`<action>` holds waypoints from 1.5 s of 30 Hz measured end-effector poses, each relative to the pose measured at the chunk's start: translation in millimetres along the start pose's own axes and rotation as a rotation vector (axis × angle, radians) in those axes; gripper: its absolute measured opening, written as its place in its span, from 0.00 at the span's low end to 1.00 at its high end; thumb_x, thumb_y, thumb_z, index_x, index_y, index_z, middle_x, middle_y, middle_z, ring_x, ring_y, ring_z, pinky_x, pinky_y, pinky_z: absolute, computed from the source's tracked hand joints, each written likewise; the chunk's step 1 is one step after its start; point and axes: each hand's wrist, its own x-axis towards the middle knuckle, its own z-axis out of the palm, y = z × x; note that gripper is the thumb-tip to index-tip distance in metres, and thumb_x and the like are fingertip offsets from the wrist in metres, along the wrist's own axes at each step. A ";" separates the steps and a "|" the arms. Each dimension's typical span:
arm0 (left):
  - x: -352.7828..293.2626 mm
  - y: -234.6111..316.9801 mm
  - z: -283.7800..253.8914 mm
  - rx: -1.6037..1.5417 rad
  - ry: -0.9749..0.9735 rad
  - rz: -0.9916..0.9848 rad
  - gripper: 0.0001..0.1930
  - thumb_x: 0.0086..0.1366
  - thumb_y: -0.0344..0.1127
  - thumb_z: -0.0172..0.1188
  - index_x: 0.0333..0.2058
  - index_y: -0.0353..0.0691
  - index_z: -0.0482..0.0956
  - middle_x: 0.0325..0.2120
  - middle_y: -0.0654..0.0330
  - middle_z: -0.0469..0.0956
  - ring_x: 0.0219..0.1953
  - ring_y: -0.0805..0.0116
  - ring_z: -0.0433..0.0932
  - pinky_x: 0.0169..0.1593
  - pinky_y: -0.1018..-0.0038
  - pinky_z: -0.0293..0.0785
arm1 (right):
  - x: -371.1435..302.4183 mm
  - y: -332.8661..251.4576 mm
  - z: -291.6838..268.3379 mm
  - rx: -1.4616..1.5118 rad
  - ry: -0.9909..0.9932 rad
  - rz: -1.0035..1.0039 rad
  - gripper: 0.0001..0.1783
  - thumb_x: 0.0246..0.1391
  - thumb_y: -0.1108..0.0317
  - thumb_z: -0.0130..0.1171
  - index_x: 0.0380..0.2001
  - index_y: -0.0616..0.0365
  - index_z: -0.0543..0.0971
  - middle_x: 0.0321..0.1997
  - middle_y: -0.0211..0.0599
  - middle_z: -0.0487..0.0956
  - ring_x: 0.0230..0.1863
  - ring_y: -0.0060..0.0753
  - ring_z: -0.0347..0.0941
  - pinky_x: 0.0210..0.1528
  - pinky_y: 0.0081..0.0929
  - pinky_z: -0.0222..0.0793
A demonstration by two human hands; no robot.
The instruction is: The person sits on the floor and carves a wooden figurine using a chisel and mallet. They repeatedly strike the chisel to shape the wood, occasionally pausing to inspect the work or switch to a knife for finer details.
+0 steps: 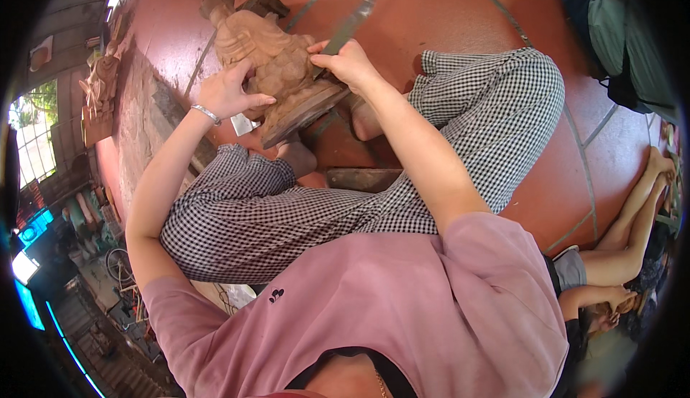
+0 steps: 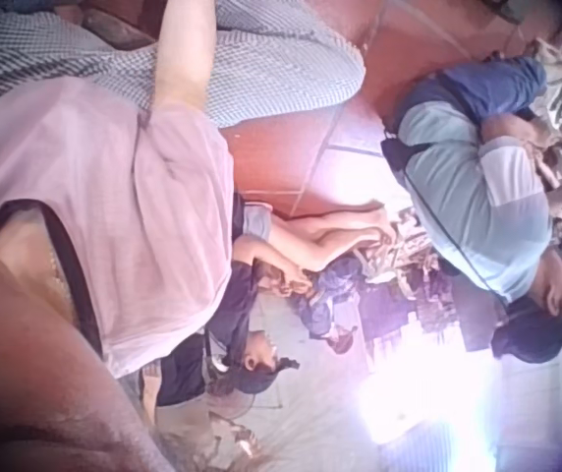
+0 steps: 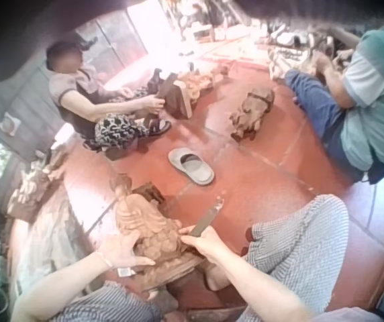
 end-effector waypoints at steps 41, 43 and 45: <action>-2.5 2.7 -5.7 0.003 -0.032 -0.041 0.37 0.41 0.68 0.67 0.39 0.42 0.73 0.34 0.57 0.80 0.40 0.57 0.80 0.39 0.62 0.75 | -30.1 -18.4 42.4 -0.346 0.210 -0.212 0.23 0.52 0.61 0.66 0.49 0.63 0.78 0.45 0.35 0.80 0.46 0.23 0.73 0.50 0.22 0.67; 0.3 4.4 -5.7 0.012 -0.016 -0.038 0.37 0.41 0.69 0.66 0.39 0.42 0.73 0.34 0.57 0.80 0.40 0.57 0.81 0.39 0.62 0.75 | -9.8 17.8 24.7 -0.175 0.151 -0.267 0.20 0.53 0.62 0.65 0.46 0.61 0.80 0.43 0.35 0.81 0.43 0.23 0.74 0.48 0.22 0.68; 0.3 0.5 -5.3 0.016 -0.030 -0.023 0.38 0.41 0.70 0.66 0.39 0.42 0.72 0.32 0.58 0.80 0.37 0.58 0.81 0.37 0.64 0.75 | -7.4 21.6 23.9 -0.164 0.186 -0.315 0.20 0.50 0.58 0.66 0.43 0.60 0.81 0.42 0.40 0.81 0.41 0.28 0.76 0.47 0.25 0.70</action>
